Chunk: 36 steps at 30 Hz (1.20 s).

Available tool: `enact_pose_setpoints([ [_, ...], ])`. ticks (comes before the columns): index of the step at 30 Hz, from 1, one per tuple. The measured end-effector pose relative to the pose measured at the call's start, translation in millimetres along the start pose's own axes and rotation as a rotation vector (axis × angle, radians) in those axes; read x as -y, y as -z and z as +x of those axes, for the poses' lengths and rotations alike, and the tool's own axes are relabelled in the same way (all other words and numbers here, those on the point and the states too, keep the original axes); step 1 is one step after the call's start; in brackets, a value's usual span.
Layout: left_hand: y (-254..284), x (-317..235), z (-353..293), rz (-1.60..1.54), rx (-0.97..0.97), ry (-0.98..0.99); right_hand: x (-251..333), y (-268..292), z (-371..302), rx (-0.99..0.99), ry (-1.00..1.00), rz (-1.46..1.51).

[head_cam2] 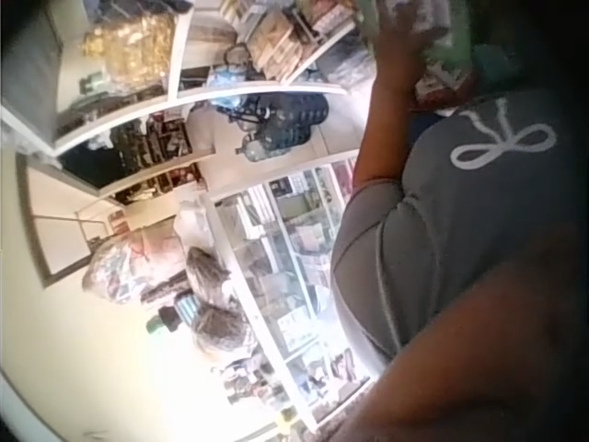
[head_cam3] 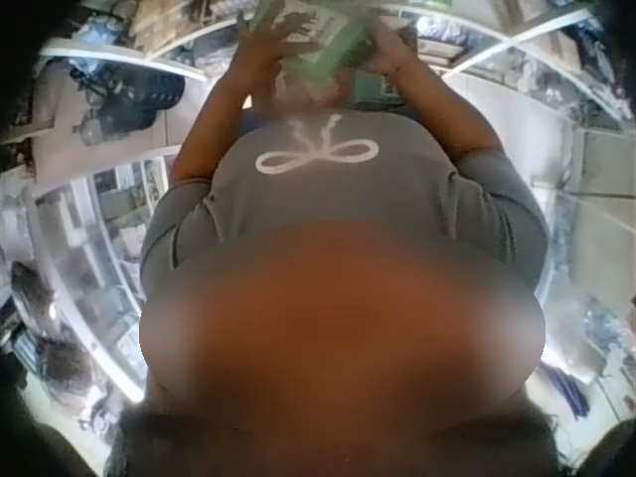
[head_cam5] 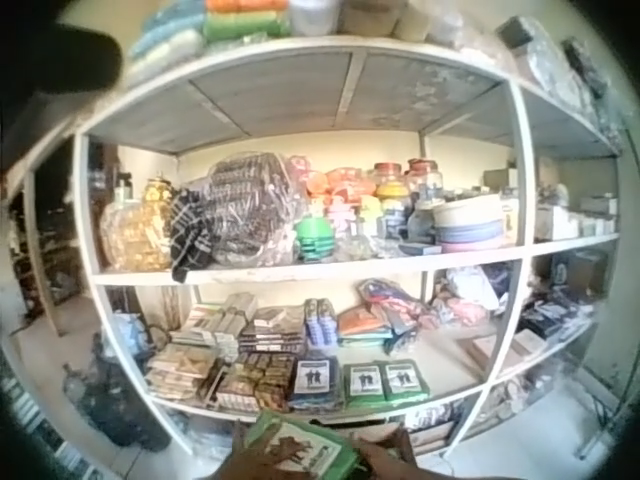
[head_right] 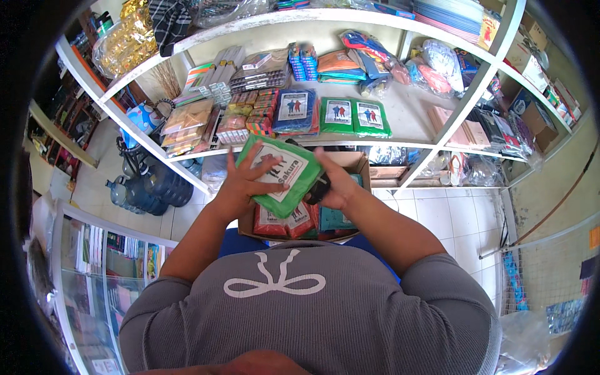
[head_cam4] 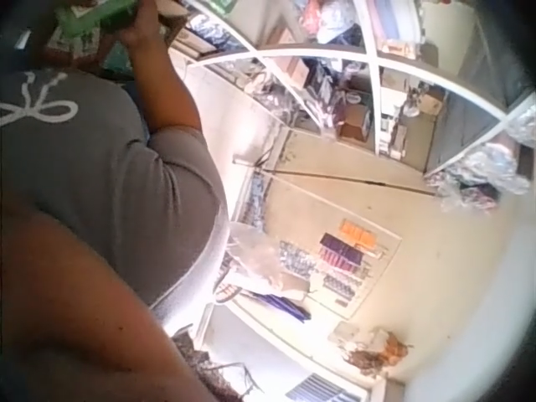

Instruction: The recorder is sorting and organizing packaged clothing items into a cardboard box.

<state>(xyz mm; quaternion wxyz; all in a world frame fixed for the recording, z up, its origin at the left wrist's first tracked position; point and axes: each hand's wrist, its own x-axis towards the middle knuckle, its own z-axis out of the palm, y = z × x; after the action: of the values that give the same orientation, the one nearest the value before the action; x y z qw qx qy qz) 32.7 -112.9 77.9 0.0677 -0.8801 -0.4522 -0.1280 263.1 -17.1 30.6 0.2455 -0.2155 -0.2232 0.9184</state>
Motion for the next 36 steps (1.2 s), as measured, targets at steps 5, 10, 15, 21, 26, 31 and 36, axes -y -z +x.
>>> enact_pose_setpoints([
  [5, -40.2, 0.2, 11.1, -0.035, -0.780, 0.550, -5.7, 4.8, 5.6, 0.133, 0.161, -0.109],
  [10, -54.1, -24.4, 7.1, -2.559, -0.605, 0.482, -22.7, 14.2, 18.5, 0.027, 0.322, -0.476],
  [15, -86.8, -13.3, -7.0, -2.202, -0.584, 0.856, -1.0, 3.3, 3.7, -0.221, 0.102, -0.884],
  [21, -68.0, -8.5, -4.8, -2.107, -0.512, 0.743, -11.5, 16.9, 11.5, -0.617, 1.006, -1.430],
  [26, -75.8, -16.0, -1.5, -2.078, -0.163, 0.573, -47.3, -6.2, 15.6, -0.189, 0.979, -1.785],
  [31, -81.8, -10.8, -2.9, -1.676, 0.213, 0.652, -21.1, -25.0, 33.7, -0.102, 1.286, -1.779],
  [36, -92.1, -8.2, -6.8, -0.816, 0.035, 0.389, -30.9, -18.8, 26.1, 0.295, 1.188, -1.973],
])
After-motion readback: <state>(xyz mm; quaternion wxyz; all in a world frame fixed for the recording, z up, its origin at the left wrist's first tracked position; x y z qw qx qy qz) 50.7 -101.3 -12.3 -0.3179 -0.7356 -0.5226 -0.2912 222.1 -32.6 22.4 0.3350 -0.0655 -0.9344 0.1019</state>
